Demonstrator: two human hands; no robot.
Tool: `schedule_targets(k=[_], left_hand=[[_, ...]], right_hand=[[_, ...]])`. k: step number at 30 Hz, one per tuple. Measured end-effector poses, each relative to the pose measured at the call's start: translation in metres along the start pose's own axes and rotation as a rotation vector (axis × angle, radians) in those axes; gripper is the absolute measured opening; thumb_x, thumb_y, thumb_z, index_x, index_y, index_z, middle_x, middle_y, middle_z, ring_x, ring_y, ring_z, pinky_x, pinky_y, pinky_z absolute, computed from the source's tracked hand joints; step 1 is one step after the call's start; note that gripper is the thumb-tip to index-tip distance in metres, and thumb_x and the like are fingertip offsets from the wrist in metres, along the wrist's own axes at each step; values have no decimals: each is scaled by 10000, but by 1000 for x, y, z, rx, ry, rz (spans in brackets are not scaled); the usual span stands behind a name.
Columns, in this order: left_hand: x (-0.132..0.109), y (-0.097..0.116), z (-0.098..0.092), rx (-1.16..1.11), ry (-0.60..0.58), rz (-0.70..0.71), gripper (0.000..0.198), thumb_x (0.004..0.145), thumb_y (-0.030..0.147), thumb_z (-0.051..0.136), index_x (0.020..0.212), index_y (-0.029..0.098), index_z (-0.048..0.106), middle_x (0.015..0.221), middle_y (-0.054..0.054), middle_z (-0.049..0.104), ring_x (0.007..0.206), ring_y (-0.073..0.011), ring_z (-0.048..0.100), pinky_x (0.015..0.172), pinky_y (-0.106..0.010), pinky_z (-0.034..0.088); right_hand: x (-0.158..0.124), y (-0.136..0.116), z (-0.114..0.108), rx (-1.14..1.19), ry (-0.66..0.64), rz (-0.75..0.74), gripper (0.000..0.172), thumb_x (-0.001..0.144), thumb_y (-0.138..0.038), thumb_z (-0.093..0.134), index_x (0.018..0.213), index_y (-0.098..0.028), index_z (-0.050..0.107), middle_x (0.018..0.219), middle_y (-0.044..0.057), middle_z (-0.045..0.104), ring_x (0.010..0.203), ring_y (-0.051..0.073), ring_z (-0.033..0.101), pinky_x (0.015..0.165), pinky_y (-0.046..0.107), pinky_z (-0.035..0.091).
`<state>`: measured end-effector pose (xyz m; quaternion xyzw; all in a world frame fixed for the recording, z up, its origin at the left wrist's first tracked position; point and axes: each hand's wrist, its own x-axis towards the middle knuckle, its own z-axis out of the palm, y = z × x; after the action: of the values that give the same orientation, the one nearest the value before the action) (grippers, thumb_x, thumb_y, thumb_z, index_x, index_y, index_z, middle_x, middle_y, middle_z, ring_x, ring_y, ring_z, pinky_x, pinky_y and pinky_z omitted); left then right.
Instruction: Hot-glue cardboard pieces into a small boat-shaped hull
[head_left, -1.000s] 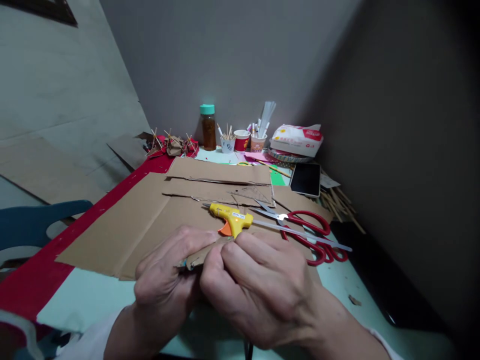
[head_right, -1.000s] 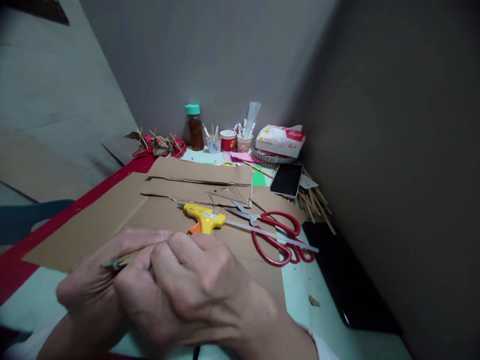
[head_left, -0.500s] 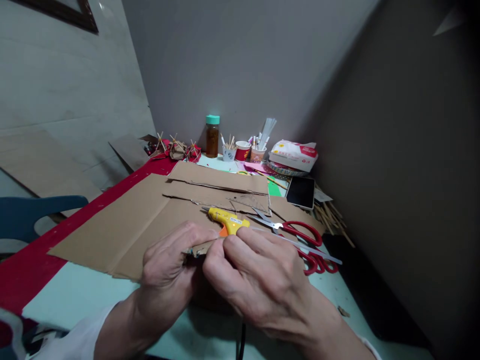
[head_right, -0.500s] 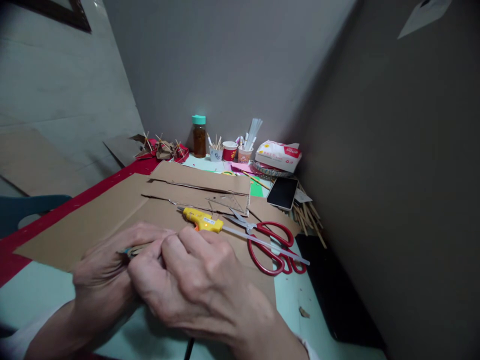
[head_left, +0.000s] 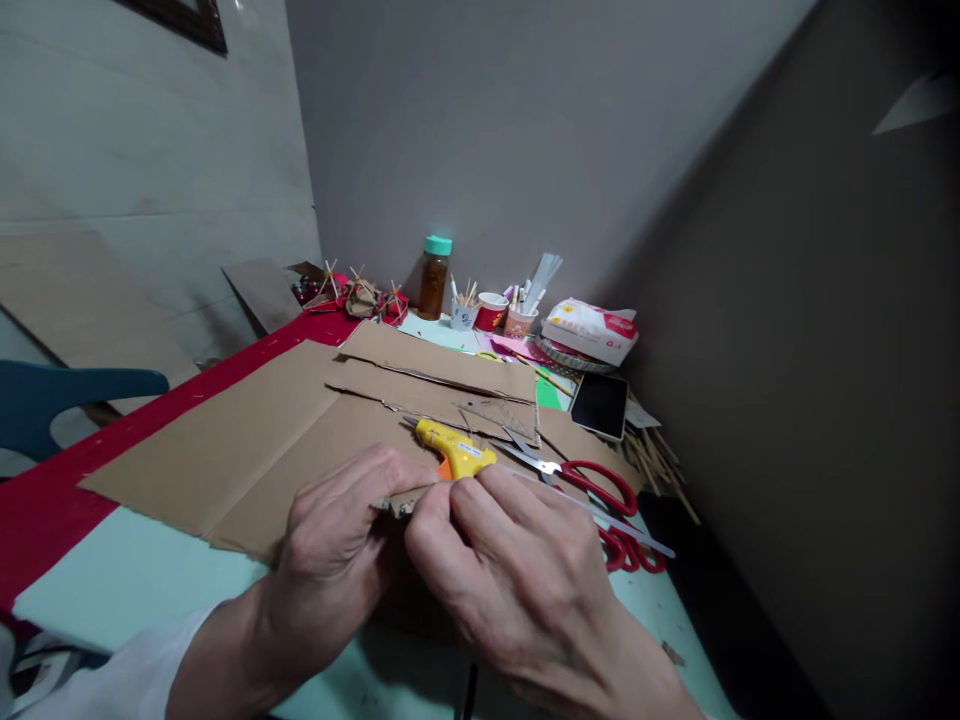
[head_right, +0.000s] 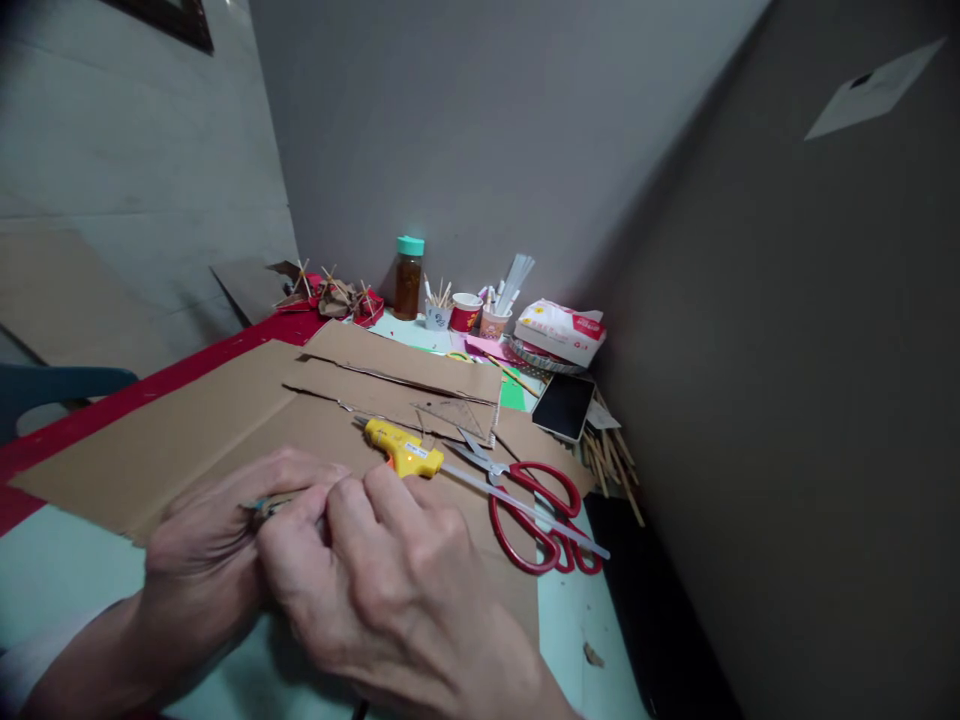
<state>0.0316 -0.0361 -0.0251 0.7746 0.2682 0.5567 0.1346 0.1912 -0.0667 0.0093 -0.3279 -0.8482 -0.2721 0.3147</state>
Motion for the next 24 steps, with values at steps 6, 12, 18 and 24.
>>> schedule_targets(k=[6,12,18,24], left_hand=[[1,-2,1,17,6,38,199,911,36,570,944,221,634,777,9,678,682,-134,652,601,-257,530],[3,-1,0,26,-5,39,191,907,24,570,923,203,635,760,12,663,678,-125,636,608,-241,520],[0,-2,0,-6,-8,34,196,912,27,568,965,205,632,803,8,677,715,-129,652,639,-243,520],[-2,-4,1,-4,-6,22,191,924,42,555,944,219,626,804,12,674,712,-129,650,634,-251,516]], right_hand=[[-1,-1,1,-4,6,-8,190,943,-43,463,940,-105,642,682,24,554,608,158,437,539,319,293],[1,-1,2,-24,20,-11,206,956,-48,447,937,-103,645,663,23,548,590,156,445,531,311,291],[0,-1,0,4,6,-7,203,944,-61,472,924,-86,672,670,45,579,588,161,436,531,310,303],[1,0,0,9,5,-5,198,924,-46,491,919,-82,685,676,61,600,583,167,438,505,317,294]])
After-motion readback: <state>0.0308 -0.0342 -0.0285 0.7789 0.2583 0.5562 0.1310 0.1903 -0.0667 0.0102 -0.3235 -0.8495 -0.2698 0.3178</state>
